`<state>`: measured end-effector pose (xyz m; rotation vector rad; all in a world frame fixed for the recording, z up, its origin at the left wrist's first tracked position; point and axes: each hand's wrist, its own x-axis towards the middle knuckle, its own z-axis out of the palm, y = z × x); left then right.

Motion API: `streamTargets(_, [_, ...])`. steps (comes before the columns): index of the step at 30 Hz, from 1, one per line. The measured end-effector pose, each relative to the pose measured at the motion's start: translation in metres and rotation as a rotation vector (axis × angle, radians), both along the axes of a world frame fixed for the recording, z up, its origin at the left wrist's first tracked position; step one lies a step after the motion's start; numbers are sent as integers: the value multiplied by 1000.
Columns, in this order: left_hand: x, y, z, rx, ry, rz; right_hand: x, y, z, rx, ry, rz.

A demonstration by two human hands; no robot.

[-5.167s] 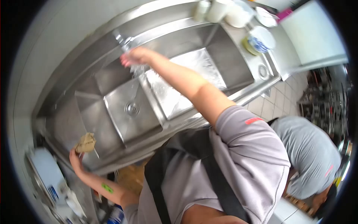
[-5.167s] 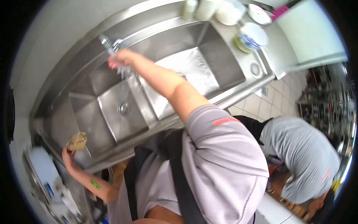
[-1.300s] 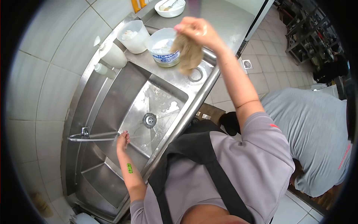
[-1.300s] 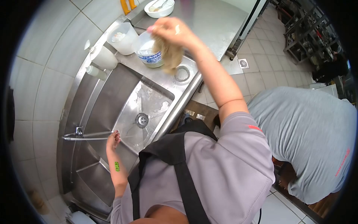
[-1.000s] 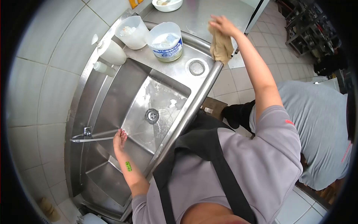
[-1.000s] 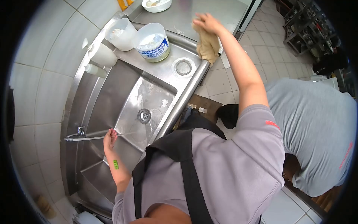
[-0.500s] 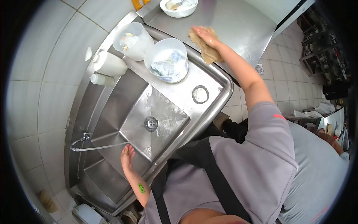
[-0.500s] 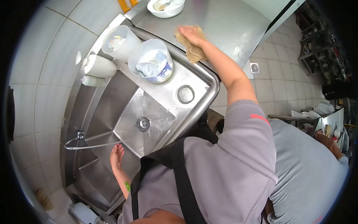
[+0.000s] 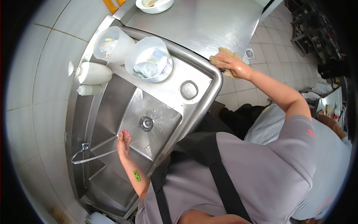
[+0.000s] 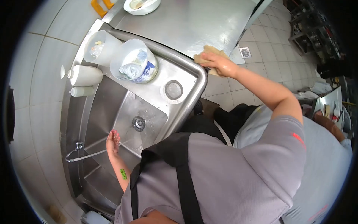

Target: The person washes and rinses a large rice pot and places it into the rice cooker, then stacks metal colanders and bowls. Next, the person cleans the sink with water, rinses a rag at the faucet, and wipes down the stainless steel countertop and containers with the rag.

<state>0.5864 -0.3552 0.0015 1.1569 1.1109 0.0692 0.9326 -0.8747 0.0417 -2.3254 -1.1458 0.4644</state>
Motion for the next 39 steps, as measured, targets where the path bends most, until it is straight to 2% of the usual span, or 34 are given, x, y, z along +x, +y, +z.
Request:
streamTargets(1, [3,2,1,3,-8,9,-11,-16,4,-20,159,-149])
streamTargets(2, [5,4,1,-4,-8,-7,-15,-32,12,-25,158,-165])
streamTargets(4, [10,9,2,37,-6,-27,-13,-62,27,-259,-227,390])
streamTargets(6, [11,14,2,55,-7,-76,-9,-79,29,-222,-233,347])
streamTargets(8, [18,16,6,139,39,-107,-7,-82,42,-179,-404,-41])
streamTargets(9, [22,17,8,144,26,-124,-4,-80,43,-184,-404,-55])
streamTargets(11, [36,14,20,188,-9,-166,2,-61,35,167,-108,-737])
streamTargets(12, [43,11,27,229,-44,-191,0,-44,26,169,-106,-744])
streamTargets(14, [64,4,44,250,-81,-204,-4,0,1,110,-122,-1066])
streamTargets(16, [82,-4,58,318,-122,-208,-7,23,-34,-412,-368,-929])
streamTargets(17, [91,-3,62,330,-154,-216,4,23,-39,-291,-448,-931])
streamTargets(18, [100,-2,67,340,-160,-208,26,20,-42,-277,-453,-927])
streamTargets(20, [114,-7,87,428,-153,-240,79,8,-47,-379,-557,-1223])
streamTargets(21, [121,-9,97,462,-155,-243,107,-3,-46,-377,-553,-1270])
streamTargets(25, [151,-32,130,608,-169,-227,186,-23,-34,-367,-506,-1178])
streamTargets(27, [183,-48,142,625,-181,-283,185,9,-31,-228,-556,-777])
streamTargets(31, [280,-112,177,718,-280,-583,122,53,-25,-187,-638,-403])
streamTargets(33, [331,-137,184,705,-337,-758,69,59,-7,-109,-486,-236])
streamTargets(34, [359,-146,185,670,-367,-819,51,54,-17,-150,-531,-140])
streamTargets(35, [383,-155,184,669,-383,-817,33,44,-3,-81,-433,-146])
streamTargets(36, [404,-162,183,533,-328,-822,31,33,1,-82,-418,-175])
streamTargets(37, [428,-166,181,400,-279,-821,47,22,1,-188,-447,-257])
streamTargets(38, [449,-165,175,404,-288,-816,63,9,-1,-294,-467,-338])
streamTargets(39, [470,-159,165,245,-226,-772,88,-11,-13,-302,-549,-481])
